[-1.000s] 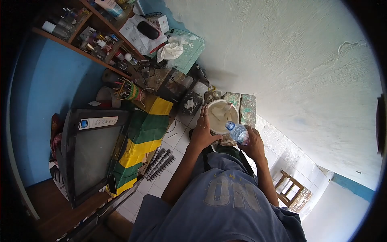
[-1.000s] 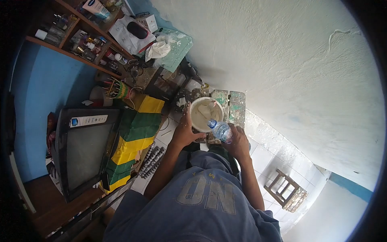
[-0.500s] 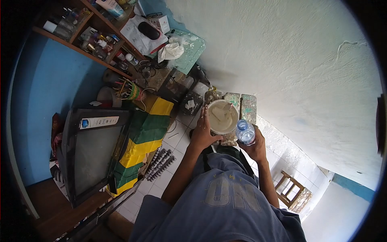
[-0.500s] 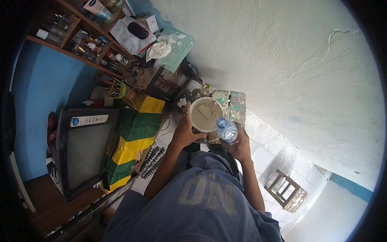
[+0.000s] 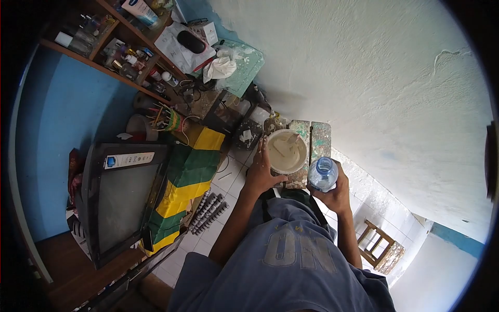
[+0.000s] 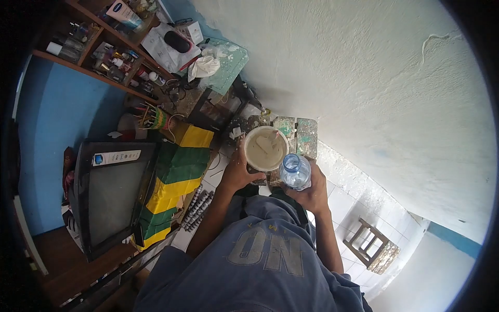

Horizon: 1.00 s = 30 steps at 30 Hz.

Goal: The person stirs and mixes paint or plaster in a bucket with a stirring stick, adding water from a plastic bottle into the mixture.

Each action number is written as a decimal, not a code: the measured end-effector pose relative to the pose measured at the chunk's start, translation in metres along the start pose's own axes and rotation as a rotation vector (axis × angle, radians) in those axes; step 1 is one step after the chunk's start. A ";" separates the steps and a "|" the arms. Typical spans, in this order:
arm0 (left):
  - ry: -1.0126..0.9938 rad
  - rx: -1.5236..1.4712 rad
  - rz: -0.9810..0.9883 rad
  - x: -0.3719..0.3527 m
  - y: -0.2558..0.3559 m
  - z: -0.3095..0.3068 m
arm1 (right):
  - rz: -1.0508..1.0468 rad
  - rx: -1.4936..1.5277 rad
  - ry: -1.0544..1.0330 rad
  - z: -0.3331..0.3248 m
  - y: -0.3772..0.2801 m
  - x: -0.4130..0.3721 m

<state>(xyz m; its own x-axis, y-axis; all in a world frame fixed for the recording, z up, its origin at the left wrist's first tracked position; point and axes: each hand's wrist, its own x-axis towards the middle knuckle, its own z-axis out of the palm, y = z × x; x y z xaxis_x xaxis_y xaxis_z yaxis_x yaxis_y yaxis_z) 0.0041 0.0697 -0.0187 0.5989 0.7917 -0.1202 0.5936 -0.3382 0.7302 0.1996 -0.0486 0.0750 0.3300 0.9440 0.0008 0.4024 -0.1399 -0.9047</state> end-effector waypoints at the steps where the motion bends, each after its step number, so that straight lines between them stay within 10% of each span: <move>1: -0.004 -0.001 0.001 0.000 0.000 -0.002 | -0.010 -0.001 0.005 0.001 0.000 0.001; 10: -0.070 -0.215 0.076 -0.015 0.018 -0.059 | -0.095 0.078 -0.183 0.021 -0.062 0.026; 15: 0.327 -0.494 0.402 -0.024 0.006 -0.090 | -0.198 0.116 -0.236 0.073 -0.081 0.061; 19: 0.503 -0.334 0.206 -0.020 -0.031 -0.104 | -0.491 0.072 -0.148 0.138 -0.100 0.113; 30: 0.725 -0.288 -0.117 0.065 -0.166 -0.156 | -0.426 0.114 -0.243 0.306 -0.085 0.252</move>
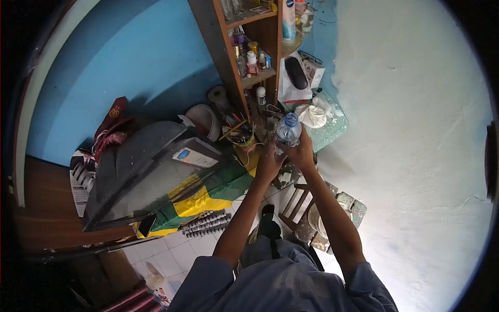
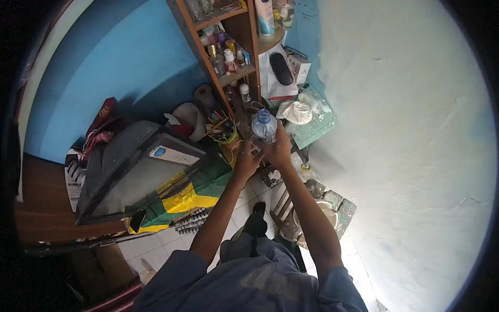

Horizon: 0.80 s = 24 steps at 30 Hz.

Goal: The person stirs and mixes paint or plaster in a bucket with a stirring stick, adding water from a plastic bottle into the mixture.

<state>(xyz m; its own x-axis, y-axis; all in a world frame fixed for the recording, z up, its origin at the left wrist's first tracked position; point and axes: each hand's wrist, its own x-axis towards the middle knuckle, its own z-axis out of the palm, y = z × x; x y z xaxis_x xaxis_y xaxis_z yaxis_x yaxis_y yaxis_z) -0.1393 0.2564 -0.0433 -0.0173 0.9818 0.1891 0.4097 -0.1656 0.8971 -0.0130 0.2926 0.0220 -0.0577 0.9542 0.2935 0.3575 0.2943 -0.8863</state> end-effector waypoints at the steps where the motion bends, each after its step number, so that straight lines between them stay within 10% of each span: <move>1: 0.007 -0.010 0.011 0.010 -0.008 -0.001 | 0.012 0.011 0.017 0.008 0.005 0.007; 24: 0.000 -0.106 -0.077 0.035 -0.061 0.005 | 0.092 0.072 -0.024 0.051 0.056 0.020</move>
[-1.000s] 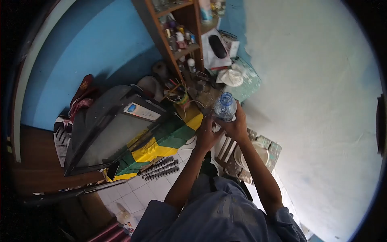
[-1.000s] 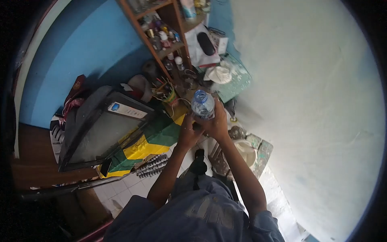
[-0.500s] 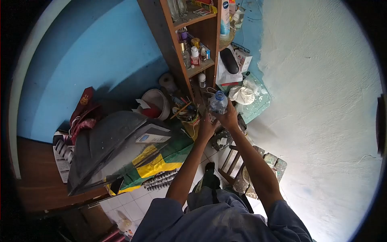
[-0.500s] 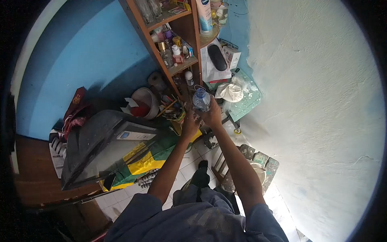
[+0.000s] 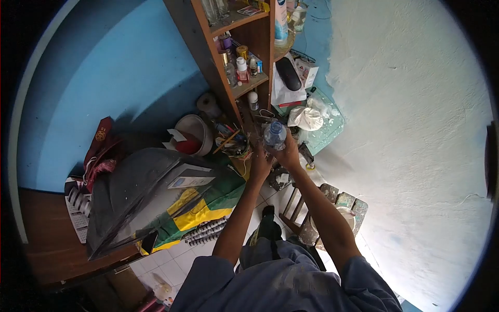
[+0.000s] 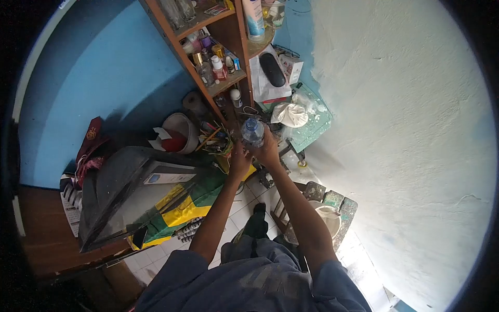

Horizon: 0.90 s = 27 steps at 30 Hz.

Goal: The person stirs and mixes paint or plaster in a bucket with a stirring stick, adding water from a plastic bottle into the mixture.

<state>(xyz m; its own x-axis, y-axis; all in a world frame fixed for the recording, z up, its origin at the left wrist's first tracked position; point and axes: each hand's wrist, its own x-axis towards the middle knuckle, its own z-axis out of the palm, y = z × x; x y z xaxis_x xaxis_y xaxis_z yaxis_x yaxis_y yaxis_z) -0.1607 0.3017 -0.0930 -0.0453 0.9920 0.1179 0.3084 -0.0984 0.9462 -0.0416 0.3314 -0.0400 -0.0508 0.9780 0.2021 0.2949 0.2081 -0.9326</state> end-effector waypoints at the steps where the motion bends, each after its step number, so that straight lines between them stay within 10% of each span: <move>1: -0.017 0.051 -0.017 0.000 0.000 -0.001 | 0.015 0.005 -0.013 0.000 0.001 -0.001; 7: 0.108 0.250 0.201 -0.013 -0.019 -0.008 | -0.126 -0.168 0.007 -0.054 -0.022 -0.051; 11: 0.182 -0.161 0.038 -0.074 0.063 -0.017 | 0.101 -0.277 -0.063 -0.158 -0.090 -0.129; 19: -0.590 -0.164 -0.202 -0.210 0.078 0.053 | 0.211 -0.693 0.172 -0.239 -0.044 -0.272; 27: -0.816 0.176 0.016 -0.221 0.101 0.090 | 0.200 -0.823 0.236 -0.229 -0.012 -0.288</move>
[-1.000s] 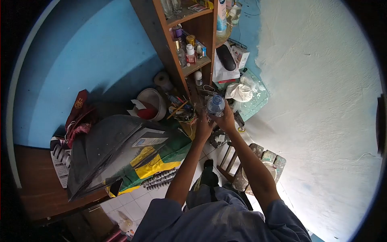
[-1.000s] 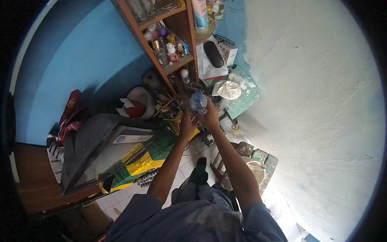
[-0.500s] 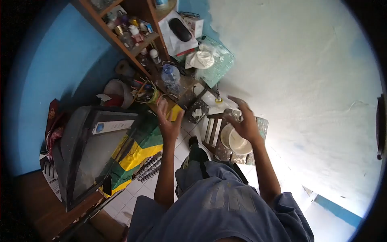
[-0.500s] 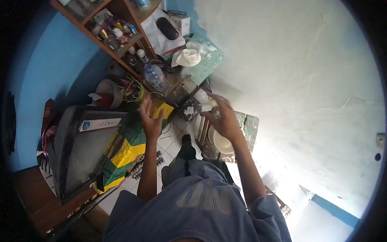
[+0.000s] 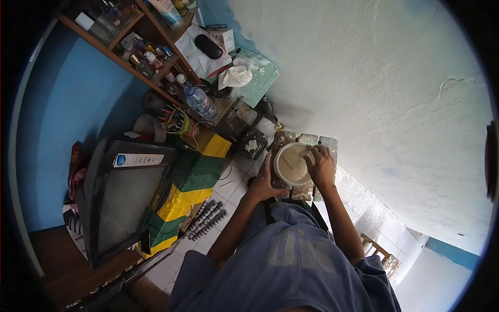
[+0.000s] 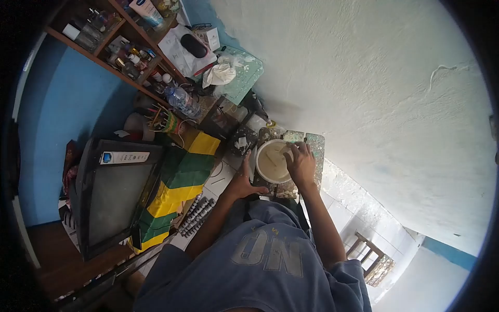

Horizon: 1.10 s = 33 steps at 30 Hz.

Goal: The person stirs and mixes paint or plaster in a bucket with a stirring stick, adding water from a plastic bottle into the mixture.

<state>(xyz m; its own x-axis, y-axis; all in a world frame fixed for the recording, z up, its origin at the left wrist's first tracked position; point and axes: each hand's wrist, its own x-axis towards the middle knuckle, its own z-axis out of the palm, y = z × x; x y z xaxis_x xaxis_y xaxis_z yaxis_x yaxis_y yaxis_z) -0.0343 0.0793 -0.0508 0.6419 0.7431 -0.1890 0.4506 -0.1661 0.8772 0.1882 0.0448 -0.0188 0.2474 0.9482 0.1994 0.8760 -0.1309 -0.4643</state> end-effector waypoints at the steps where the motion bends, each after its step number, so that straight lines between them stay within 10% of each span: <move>1: 0.006 0.008 0.012 0.003 -0.002 0.006 | -0.005 -0.005 0.013 0.001 0.001 0.001; 13: 0.077 0.076 0.094 0.021 -0.002 0.030 | -0.139 -0.458 -0.672 0.046 -0.009 0.005; 33: 0.098 0.068 0.082 0.024 -0.014 0.033 | -0.364 -0.423 -0.649 0.088 -0.015 0.000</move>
<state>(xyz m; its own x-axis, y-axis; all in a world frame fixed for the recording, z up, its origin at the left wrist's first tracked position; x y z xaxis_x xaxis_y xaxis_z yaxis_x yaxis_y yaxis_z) -0.0044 0.0784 -0.0823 0.6160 0.7846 -0.0705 0.4420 -0.2702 0.8553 0.1391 0.0726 -0.0876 -0.2524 0.9133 -0.3197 0.9676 0.2395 -0.0798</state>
